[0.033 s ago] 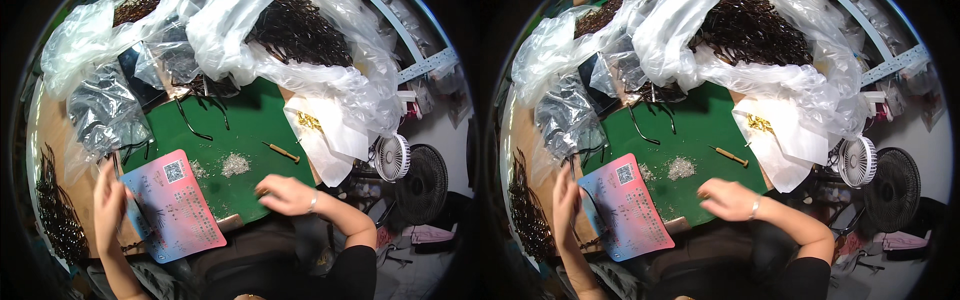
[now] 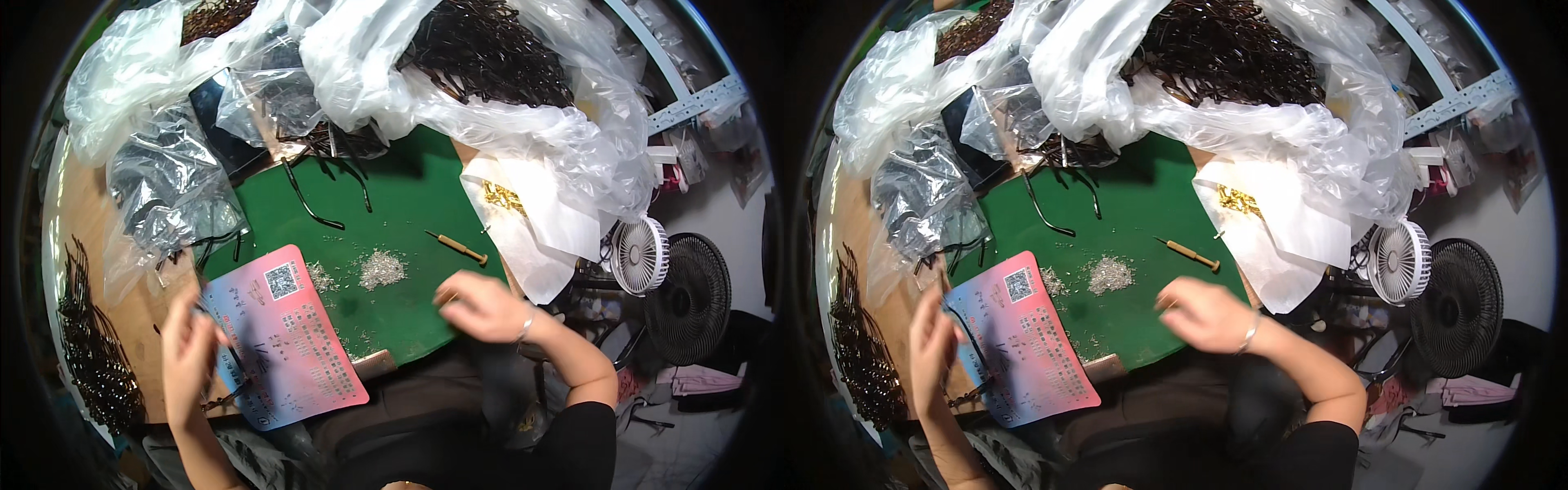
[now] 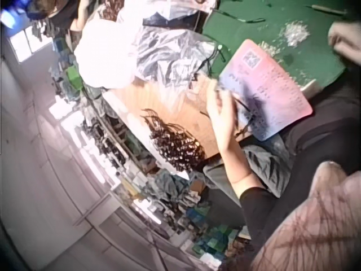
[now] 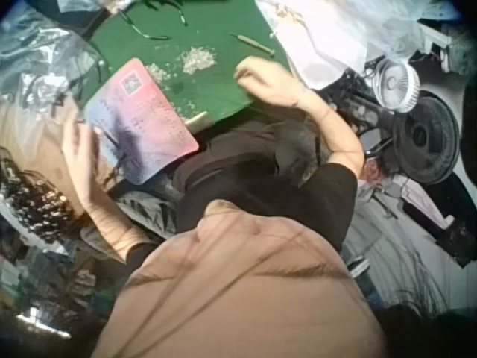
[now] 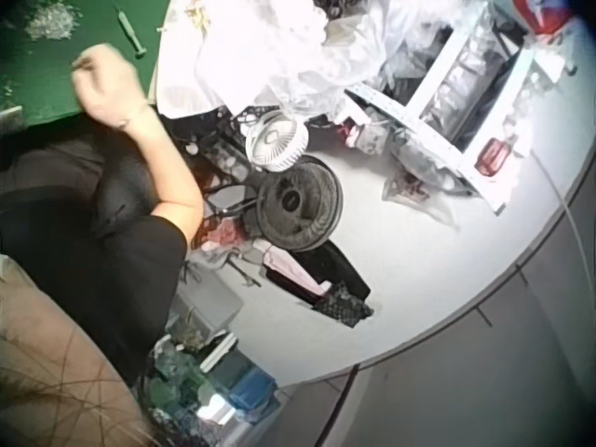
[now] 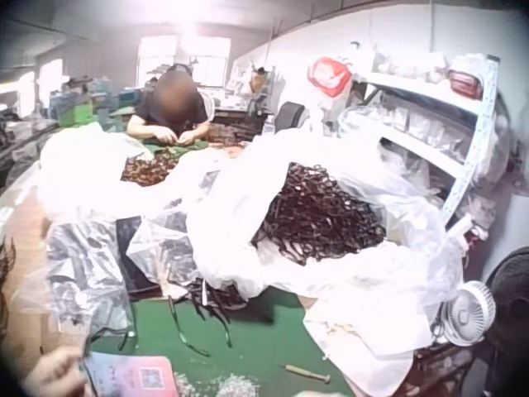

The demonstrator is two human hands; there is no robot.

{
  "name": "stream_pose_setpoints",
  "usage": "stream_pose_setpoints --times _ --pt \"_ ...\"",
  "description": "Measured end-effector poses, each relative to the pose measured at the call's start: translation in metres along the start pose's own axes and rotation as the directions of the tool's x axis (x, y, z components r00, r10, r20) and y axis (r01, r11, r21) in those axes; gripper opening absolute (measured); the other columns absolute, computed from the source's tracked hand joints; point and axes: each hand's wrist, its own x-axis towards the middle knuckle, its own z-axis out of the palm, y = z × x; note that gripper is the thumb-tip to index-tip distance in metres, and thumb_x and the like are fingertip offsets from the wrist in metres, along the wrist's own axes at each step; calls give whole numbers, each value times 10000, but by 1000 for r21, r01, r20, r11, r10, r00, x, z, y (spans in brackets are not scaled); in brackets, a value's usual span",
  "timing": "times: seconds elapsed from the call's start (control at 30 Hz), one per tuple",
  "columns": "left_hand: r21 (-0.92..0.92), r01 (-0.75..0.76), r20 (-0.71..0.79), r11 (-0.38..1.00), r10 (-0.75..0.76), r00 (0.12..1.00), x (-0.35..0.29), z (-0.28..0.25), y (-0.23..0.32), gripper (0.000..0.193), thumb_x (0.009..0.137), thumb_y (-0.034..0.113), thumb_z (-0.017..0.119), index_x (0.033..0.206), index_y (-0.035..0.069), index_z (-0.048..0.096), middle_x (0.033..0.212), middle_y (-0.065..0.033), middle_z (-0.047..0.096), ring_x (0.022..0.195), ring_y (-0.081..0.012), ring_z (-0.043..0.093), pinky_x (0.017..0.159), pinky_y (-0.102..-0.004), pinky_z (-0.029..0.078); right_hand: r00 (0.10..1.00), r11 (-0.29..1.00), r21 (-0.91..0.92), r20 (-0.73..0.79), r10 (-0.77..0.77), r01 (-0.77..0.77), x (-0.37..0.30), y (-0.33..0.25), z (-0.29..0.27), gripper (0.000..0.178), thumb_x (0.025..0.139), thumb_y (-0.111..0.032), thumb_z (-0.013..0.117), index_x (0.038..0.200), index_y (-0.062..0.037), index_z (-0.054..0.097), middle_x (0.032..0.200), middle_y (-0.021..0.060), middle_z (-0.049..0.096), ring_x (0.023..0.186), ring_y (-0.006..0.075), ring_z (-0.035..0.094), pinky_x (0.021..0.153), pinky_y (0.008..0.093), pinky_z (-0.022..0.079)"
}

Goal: The person assembles eyeglasses by inserting small metal pins into the temples and frame using a brass tool. They repeatedly pick up frames, insert pins, and place the assembled glasses on a pink card on the table.

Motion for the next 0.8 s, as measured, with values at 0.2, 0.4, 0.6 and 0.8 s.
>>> stream_pose_setpoints --times 0.2,0.4,0.6,0.8 --pt "-227 37 266 973 25 964 -29 86 -6 86 918 84 489 945 8 518 718 -31 609 531 -28 464 482 -167 371 784 885 -164 -552 284 -436 12 53 -60 301 755 -287 680 788 0 595 705 160 630 662 250 634 634 332 492" --pt "-248 52 288 967 22 957 -50 109 -11 554 860 -68 423 1372 27 235 1093 -136 531 559 -94 541 488 -203 473 802 881 -241 -556 218 -407 18 58 -47 290 731 -267 693 777 -10 566 687 160 616 675 303 614 641 381 474" --pt "-263 137 447 955 -5 895 -51 124 -14 426 898 -10 432 1308 22 318 948 -107 551 543 -84 541 466 -190 461 841 804 -374 -472 264 -463 32 51 -52 271 753 -272 647 773 -10 579 704 193 610 706 353 603 661 412 467" --pt "-349 171 419 921 -10 908 -58 137 -35 359 920 41 456 1263 26 348 877 -89 575 550 -77 541 478 -182 459 846 841 -309 -453 282 -445 25 38 -42 197 752 -193 610 779 1 593 759 202 623 738 351 610 698 408 475"
